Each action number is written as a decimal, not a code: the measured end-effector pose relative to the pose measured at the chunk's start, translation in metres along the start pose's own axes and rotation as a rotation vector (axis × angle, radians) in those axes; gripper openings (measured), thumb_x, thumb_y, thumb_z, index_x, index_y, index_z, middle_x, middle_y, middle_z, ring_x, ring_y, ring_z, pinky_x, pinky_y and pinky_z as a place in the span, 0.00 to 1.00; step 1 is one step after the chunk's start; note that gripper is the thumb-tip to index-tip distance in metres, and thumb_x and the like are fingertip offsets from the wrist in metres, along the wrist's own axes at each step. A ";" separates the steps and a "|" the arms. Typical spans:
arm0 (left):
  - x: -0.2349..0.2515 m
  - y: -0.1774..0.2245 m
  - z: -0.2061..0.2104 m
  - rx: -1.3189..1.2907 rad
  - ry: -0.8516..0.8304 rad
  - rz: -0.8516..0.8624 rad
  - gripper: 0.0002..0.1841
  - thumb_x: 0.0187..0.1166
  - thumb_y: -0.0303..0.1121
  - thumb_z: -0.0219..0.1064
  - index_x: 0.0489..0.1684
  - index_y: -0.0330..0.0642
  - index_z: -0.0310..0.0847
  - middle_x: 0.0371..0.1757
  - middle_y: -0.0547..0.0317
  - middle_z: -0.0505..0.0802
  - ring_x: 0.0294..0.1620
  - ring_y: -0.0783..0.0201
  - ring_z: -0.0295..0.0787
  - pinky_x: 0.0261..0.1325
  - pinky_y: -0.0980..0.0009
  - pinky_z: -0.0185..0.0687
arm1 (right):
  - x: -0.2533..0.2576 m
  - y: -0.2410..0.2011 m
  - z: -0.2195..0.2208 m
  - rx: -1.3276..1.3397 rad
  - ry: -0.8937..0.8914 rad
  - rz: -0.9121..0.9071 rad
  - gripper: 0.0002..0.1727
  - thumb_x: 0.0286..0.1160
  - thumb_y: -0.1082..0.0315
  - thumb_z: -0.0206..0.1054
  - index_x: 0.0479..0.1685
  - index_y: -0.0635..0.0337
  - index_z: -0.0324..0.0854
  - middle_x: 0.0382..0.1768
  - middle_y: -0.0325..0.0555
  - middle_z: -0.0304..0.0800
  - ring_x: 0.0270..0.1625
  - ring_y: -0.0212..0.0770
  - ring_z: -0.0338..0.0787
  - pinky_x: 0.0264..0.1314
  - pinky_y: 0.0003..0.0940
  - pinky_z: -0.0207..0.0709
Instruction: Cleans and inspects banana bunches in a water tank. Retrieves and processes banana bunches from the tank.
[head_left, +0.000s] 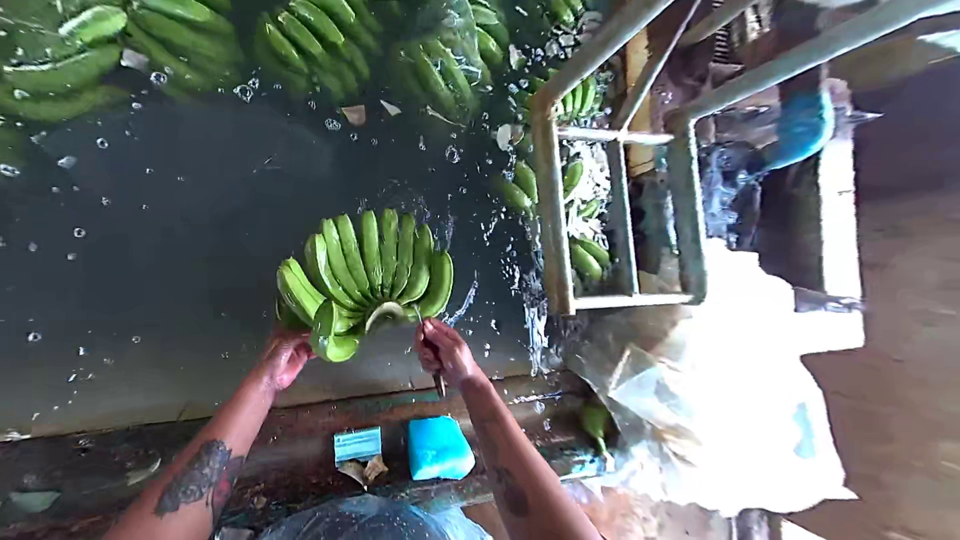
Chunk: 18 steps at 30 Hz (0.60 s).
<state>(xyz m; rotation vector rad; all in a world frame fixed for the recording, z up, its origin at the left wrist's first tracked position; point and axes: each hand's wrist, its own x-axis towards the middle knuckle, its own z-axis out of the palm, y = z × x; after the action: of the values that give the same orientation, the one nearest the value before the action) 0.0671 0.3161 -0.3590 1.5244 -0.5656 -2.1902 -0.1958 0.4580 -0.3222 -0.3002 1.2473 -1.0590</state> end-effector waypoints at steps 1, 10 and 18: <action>0.000 0.004 0.004 -0.027 0.034 0.102 0.19 0.93 0.35 0.41 0.80 0.51 0.59 0.55 0.58 0.90 0.51 0.63 0.90 0.53 0.61 0.89 | 0.008 -0.009 -0.001 -0.107 0.061 -0.026 0.18 0.94 0.64 0.39 0.42 0.59 0.73 0.18 0.30 0.74 0.15 0.24 0.71 0.17 0.19 0.68; 0.033 0.050 0.016 0.525 -0.008 0.606 0.25 0.69 0.16 0.70 0.70 0.30 0.78 0.84 0.43 0.74 0.80 0.56 0.75 0.78 0.58 0.75 | 0.092 -0.063 0.060 -1.332 -0.137 -0.137 0.22 0.93 0.61 0.54 0.82 0.43 0.76 0.53 0.62 0.94 0.56 0.67 0.93 0.60 0.72 0.80; 0.022 0.101 0.034 0.573 -0.180 0.623 0.24 0.67 0.13 0.69 0.65 0.33 0.82 0.85 0.45 0.74 0.83 0.57 0.72 0.79 0.60 0.75 | 0.102 -0.084 0.099 -1.564 -0.213 -0.179 0.24 0.90 0.68 0.55 0.81 0.38 0.77 0.53 0.63 0.93 0.56 0.69 0.91 0.56 0.71 0.80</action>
<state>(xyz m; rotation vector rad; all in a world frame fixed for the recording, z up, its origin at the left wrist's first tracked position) 0.0379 0.2232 -0.3100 1.1511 -1.5907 -1.7457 -0.1559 0.3001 -0.2920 -1.6649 1.6328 0.0462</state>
